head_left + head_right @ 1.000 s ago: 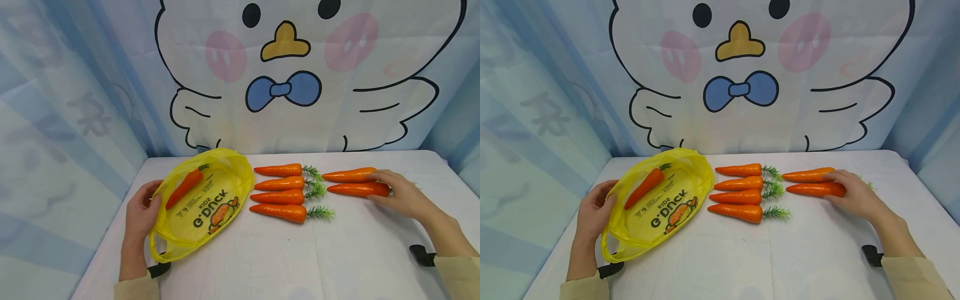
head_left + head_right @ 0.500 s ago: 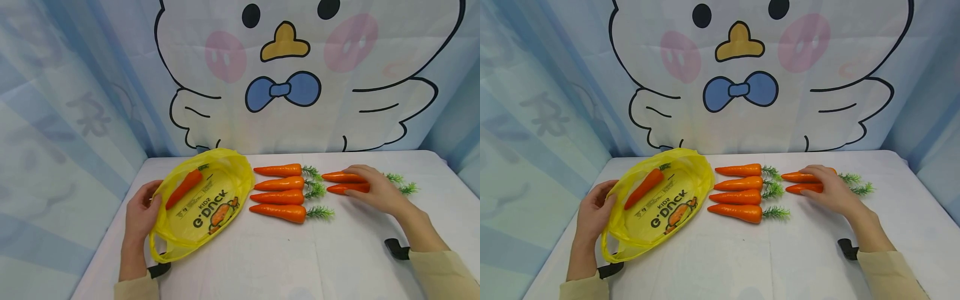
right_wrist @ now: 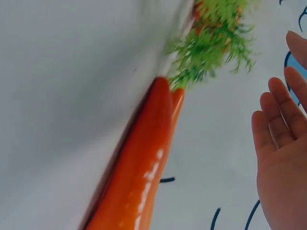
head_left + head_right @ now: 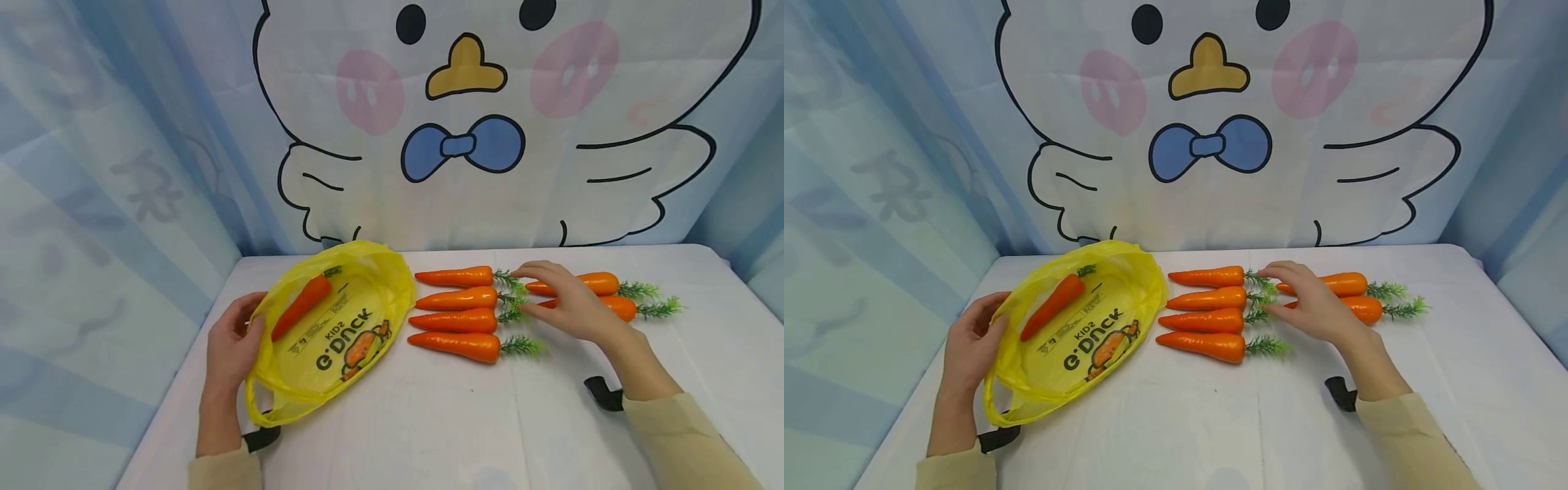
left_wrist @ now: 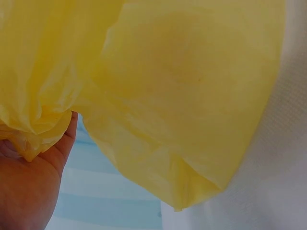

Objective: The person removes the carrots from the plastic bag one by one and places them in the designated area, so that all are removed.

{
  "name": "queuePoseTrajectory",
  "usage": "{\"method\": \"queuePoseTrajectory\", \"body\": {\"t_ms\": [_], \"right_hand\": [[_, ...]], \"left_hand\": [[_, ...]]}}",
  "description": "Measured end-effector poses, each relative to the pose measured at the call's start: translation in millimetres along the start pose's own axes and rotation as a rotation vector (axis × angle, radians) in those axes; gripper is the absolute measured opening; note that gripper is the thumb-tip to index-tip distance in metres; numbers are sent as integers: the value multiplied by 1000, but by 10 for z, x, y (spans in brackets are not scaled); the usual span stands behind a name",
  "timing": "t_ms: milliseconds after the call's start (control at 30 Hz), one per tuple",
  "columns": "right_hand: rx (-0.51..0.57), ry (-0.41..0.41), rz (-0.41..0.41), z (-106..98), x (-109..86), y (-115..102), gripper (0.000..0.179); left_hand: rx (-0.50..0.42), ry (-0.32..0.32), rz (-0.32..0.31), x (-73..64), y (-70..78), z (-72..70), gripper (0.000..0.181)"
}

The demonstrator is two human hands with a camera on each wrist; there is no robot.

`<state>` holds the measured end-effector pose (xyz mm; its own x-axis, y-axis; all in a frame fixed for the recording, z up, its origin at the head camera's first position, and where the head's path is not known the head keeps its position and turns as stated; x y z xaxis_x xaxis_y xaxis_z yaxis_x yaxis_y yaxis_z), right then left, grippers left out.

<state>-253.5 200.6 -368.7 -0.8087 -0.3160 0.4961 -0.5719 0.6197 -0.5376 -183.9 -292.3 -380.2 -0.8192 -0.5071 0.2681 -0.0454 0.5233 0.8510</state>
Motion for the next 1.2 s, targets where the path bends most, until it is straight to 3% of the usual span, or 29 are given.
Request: {"method": "queuePoseTrajectory", "body": {"t_ms": [300,633,967,1200], "right_hand": [[98,-68,-29,345,229,-302,48],[123,-189,13,785,471,-716,48],[225,-240,-63,1161,631,-1035,46],[274,-264,-60,1420,712,-1180,44]], "left_hand": [[-2,12,-16,3,12,-25,39],[-20,57,-38,15,34,-30,38],[-35,73,-49,15,31,-33,37],[-25,82,-36,20,22,-50,38]]}}
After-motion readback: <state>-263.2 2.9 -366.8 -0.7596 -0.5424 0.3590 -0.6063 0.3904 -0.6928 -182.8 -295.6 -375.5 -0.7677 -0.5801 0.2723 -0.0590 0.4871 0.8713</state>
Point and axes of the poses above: each hand's wrist, its own x-axis towards the middle knuckle, its own z-axis out of the palm, y = z × x, the point moved 6 cm from there along x, towards the middle knuckle, and after that the axes turned 14 degrees about y, right-handed, at the moved point
